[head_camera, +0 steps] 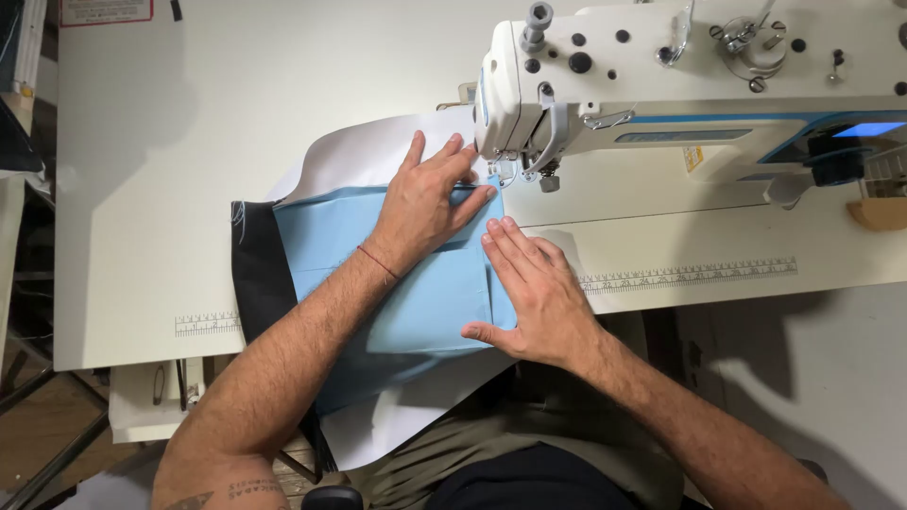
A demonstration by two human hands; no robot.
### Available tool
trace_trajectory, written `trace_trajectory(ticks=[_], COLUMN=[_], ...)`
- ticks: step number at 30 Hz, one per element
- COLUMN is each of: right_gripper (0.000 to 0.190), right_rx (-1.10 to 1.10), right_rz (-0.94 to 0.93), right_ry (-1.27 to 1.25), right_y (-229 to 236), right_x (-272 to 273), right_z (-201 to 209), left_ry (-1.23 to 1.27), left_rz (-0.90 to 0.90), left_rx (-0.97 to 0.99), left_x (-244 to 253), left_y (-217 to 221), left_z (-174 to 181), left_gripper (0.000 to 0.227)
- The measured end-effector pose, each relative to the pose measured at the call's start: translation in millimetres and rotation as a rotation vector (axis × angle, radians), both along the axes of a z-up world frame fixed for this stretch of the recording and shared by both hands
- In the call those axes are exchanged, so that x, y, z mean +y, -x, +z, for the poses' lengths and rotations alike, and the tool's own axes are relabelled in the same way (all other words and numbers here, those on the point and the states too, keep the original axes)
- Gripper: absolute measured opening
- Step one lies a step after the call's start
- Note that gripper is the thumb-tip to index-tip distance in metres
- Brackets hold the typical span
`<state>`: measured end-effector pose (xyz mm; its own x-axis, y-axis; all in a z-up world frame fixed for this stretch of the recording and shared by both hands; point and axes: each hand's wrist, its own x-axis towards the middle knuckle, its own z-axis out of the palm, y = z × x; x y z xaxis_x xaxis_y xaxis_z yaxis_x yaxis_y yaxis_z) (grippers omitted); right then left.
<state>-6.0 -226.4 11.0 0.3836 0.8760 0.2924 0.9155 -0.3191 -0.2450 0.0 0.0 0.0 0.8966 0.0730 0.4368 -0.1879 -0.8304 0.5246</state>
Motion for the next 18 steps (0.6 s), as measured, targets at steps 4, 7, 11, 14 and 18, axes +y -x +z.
trace_trajectory(ticks=[4,7,11,14,18], right_gripper=[0.108,0.108,0.107,0.104,0.101], right_rx=[0.004,0.001,-0.005,0.011,0.022], right_rz=[-0.006,-0.016,-0.02,-0.027,-0.044], right_ry=[0.003,0.006,0.008,0.003,0.003], right_y=[-1.0,-1.2,-1.6,-3.0,-2.1], right_x=[0.4,2.0,2.2,2.7,3.6], right_z=[-0.8,-1.3,-3.3,-3.4,-3.4], left_ry=[0.001,-0.007,-0.007,-0.01,-0.019], left_rz=[0.001,-0.007,-0.01,-0.01,-0.004], left_rx=[-0.001,0.009,0.007,-0.008,-0.008], left_x=[1.1,3.7,4.2,4.7,5.2], left_y=[-1.0,-3.1,-1.9,-3.1,-3.0], left_z=[0.1,0.0,1.2,1.3,1.8], left_gripper=[0.026,0.026,0.026,0.027,0.028])
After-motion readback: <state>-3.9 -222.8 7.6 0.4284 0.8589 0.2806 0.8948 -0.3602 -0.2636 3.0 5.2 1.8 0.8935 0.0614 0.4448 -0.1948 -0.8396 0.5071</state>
